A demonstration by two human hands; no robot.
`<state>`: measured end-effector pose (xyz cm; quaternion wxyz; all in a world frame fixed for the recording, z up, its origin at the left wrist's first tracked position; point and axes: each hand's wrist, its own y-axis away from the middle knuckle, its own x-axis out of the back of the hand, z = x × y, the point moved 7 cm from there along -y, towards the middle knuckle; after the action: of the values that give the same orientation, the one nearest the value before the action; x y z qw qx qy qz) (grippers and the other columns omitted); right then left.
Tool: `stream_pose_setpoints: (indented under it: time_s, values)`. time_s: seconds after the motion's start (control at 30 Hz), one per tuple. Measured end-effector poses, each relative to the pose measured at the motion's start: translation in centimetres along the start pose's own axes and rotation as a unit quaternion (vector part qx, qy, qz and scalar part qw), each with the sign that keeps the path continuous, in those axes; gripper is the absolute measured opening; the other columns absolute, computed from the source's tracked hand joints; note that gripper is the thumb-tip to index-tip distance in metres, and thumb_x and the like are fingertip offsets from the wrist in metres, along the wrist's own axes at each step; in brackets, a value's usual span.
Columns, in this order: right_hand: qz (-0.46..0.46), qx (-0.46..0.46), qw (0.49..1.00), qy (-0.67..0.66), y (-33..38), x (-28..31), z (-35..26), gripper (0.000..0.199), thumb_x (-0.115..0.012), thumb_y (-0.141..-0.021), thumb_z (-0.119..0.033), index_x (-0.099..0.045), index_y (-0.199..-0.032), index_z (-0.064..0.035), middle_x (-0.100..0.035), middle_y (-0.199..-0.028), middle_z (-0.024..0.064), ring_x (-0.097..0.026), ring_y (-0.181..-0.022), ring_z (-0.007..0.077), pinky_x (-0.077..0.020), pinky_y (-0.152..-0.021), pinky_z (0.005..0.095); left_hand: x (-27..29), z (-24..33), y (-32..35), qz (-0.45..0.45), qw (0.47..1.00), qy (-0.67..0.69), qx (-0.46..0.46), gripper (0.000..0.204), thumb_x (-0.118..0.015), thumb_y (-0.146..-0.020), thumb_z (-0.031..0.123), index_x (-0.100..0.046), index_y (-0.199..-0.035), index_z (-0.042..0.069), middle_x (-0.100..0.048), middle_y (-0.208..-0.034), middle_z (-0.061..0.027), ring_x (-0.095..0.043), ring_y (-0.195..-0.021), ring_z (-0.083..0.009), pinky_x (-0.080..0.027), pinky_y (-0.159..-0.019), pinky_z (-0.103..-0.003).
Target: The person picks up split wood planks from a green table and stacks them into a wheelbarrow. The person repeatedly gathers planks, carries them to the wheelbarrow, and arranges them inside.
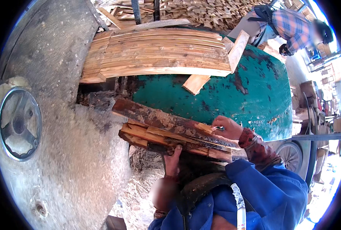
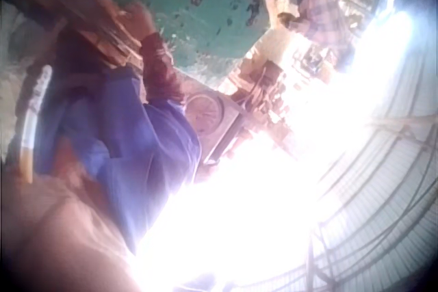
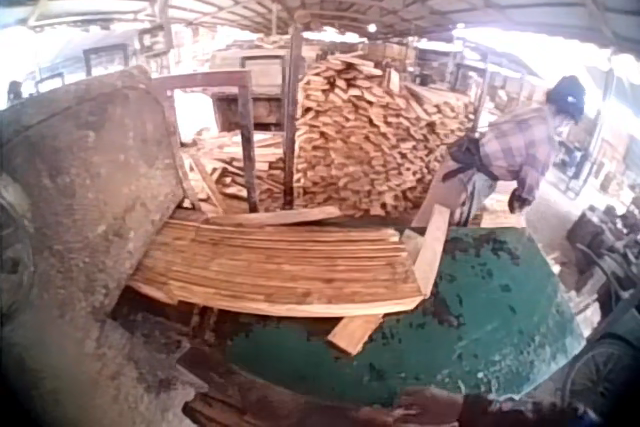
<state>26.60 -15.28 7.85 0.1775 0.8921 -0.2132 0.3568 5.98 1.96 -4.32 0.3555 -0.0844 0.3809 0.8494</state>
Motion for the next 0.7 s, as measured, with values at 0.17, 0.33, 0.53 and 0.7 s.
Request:
stream_pose_setpoints:
  time_s: [0.17, 0.33, 0.53, 0.7]
  values:
    - [0.007, 0.012, 1.000, 0.024, -3.6, -1.6, -4.2, 0.050, -0.078, -0.079, -0.026, -0.062, -0.121, -0.0034, -0.059, -0.116, 0.0167, -0.057, -0.109, 0.0348, -0.0478, -0.094, 0.0419, -0.1, 0.1, -0.2, -0.012, 0.999, 0.011, -0.041, 0.057, -0.073, -0.089, 0.011, -0.046, -0.138, 0.000, -0.056, -0.131, -0.0074, -0.055, -0.114, -0.0185, -0.044, -0.102, -0.035]
    - [0.005, 0.060, 0.997, 0.049, -7.1, -4.4, -6.6, 0.069, -0.079, -0.079, -0.028, -0.050, -0.136, -0.0011, -0.049, -0.129, 0.0215, -0.051, -0.119, 0.0375, -0.0442, -0.101, 0.0418, -1.1, 1.5, 0.5, -0.010, 0.996, 0.080, -0.023, 0.054, -0.078, -0.084, 0.009, -0.053, -0.132, -0.001, -0.061, -0.124, -0.0074, -0.057, -0.110, -0.0165, -0.045, -0.099, -0.032]
    - [0.007, 0.042, 0.998, 0.046, -8.6, -6.2, -6.5, 0.072, -0.078, -0.080, -0.025, -0.046, -0.139, 0.0012, -0.045, -0.133, 0.0219, -0.049, -0.122, 0.0386, -0.0432, -0.103, 0.0406, -1.0, 1.3, 0.2, -0.041, 0.998, 0.036, -0.010, 0.053, -0.076, -0.086, 0.008, -0.052, -0.132, -0.001, -0.060, -0.124, -0.0070, -0.057, -0.110, -0.0162, -0.046, -0.098, -0.032]
    - [0.025, 0.027, 0.998, 0.046, -8.1, -6.6, -6.2, 0.075, -0.078, -0.081, -0.024, -0.043, -0.142, 0.0011, -0.044, -0.134, 0.0219, -0.048, -0.125, 0.0387, -0.0430, -0.104, 0.0401, -1.2, 1.7, 0.0, -0.044, 0.996, 0.048, -0.059, 0.050, -0.075, -0.087, 0.013, -0.055, -0.131, -0.001, -0.061, -0.124, -0.0077, -0.058, -0.109, -0.0172, -0.046, -0.098, -0.033]
